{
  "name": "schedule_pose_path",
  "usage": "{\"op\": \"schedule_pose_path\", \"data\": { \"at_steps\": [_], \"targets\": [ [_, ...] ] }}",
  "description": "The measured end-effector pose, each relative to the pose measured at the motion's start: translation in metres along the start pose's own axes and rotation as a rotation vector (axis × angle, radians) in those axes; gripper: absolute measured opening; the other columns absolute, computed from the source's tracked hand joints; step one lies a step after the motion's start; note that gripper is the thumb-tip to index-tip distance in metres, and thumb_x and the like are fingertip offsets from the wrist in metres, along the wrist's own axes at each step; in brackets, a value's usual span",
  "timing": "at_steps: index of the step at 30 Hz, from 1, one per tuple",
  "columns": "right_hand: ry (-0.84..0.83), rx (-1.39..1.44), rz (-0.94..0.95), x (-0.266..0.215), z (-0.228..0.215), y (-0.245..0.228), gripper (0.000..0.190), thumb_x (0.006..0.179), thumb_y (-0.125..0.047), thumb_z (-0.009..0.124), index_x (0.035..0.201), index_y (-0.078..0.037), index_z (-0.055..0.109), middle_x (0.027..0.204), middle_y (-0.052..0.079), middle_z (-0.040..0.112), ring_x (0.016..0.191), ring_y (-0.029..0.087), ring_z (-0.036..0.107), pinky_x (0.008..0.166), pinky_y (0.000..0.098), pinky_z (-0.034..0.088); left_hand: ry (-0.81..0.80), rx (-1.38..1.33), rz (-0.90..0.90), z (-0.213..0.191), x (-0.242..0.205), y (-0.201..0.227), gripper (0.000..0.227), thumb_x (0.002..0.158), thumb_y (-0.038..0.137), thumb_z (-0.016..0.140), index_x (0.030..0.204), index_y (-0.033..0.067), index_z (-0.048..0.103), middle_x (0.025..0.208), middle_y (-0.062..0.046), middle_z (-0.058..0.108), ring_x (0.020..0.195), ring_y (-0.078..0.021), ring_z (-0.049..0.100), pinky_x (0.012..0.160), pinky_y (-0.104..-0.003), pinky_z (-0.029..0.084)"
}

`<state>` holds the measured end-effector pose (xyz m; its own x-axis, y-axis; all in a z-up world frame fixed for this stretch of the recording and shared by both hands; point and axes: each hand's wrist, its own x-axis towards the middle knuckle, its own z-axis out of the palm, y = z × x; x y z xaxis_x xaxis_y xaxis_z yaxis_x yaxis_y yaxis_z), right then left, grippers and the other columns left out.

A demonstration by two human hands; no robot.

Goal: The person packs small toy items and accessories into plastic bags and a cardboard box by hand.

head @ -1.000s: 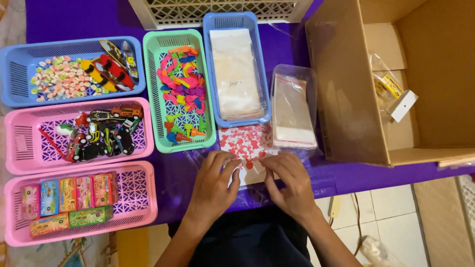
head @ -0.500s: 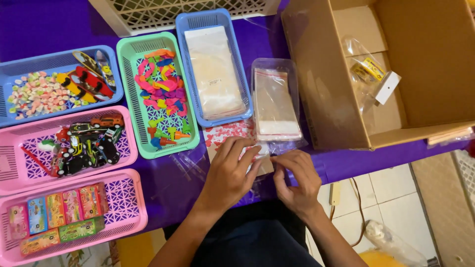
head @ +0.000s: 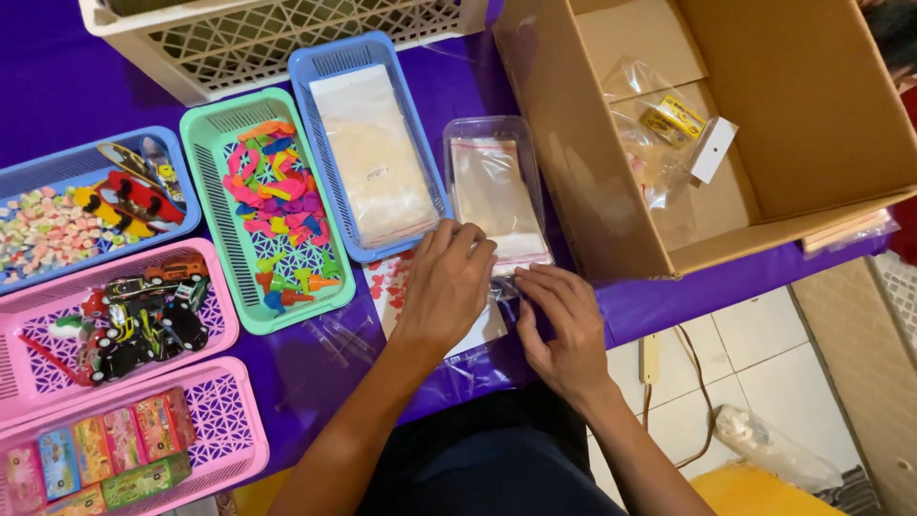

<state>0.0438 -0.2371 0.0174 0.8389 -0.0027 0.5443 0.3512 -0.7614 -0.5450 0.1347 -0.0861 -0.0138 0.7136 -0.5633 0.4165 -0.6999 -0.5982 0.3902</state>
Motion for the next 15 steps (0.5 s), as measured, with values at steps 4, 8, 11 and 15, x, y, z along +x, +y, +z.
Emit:
{"op": "schedule_pose_path", "data": {
  "at_steps": [4, 8, 11, 15],
  "targets": [
    [-0.021, -0.013, 0.011, -0.002, 0.001, 0.004, 0.021, 0.093, -0.004, 0.064, 0.11, 0.0, 0.075, 0.109, 0.014, 0.076, 0.104, 0.038, 0.071, 0.09, 0.048, 0.054, 0.015, -0.028, 0.002, -0.004, 0.003, -0.002, 0.014, 0.1, 0.011, 0.063, 0.103, 0.0049, 0.075, 0.093, -0.012, 0.068, 0.093, -0.0272, 0.062, 0.079, -0.037, 0.048],
    [-0.026, -0.05, 0.01, -0.001, 0.0, 0.006, 0.02, 0.094, -0.004, 0.062, 0.109, -0.002, 0.075, 0.108, 0.012, 0.075, 0.102, 0.036, 0.07, 0.087, 0.0461, 0.053, 0.043, -0.072, -0.024, -0.008, 0.008, 0.0, 0.013, 0.1, 0.015, 0.066, 0.101, 0.0061, 0.076, 0.091, -0.011, 0.069, 0.091, -0.0263, 0.065, 0.075, -0.036, 0.051],
    [-0.024, -0.091, 0.004, 0.001, 0.001, 0.009, 0.02, 0.094, -0.005, 0.063, 0.109, -0.004, 0.076, 0.105, 0.01, 0.073, 0.099, 0.034, 0.068, 0.084, 0.0442, 0.051, 0.055, -0.097, -0.039, -0.008, 0.01, 0.001, 0.014, 0.1, 0.015, 0.066, 0.101, 0.0056, 0.076, 0.09, -0.011, 0.069, 0.089, -0.0254, 0.066, 0.072, -0.034, 0.052],
    [-0.048, -0.158, 0.013, 0.003, 0.002, 0.016, 0.023, 0.092, -0.005, 0.066, 0.112, -0.008, 0.076, 0.097, 0.009, 0.065, 0.092, 0.031, 0.062, 0.08, 0.0415, 0.051, 0.079, -0.142, -0.048, -0.012, 0.013, 0.004, 0.011, 0.098, 0.012, 0.068, 0.097, 0.0043, 0.076, 0.085, -0.012, 0.068, 0.085, -0.0246, 0.066, 0.066, -0.031, 0.054]
  ]
}}
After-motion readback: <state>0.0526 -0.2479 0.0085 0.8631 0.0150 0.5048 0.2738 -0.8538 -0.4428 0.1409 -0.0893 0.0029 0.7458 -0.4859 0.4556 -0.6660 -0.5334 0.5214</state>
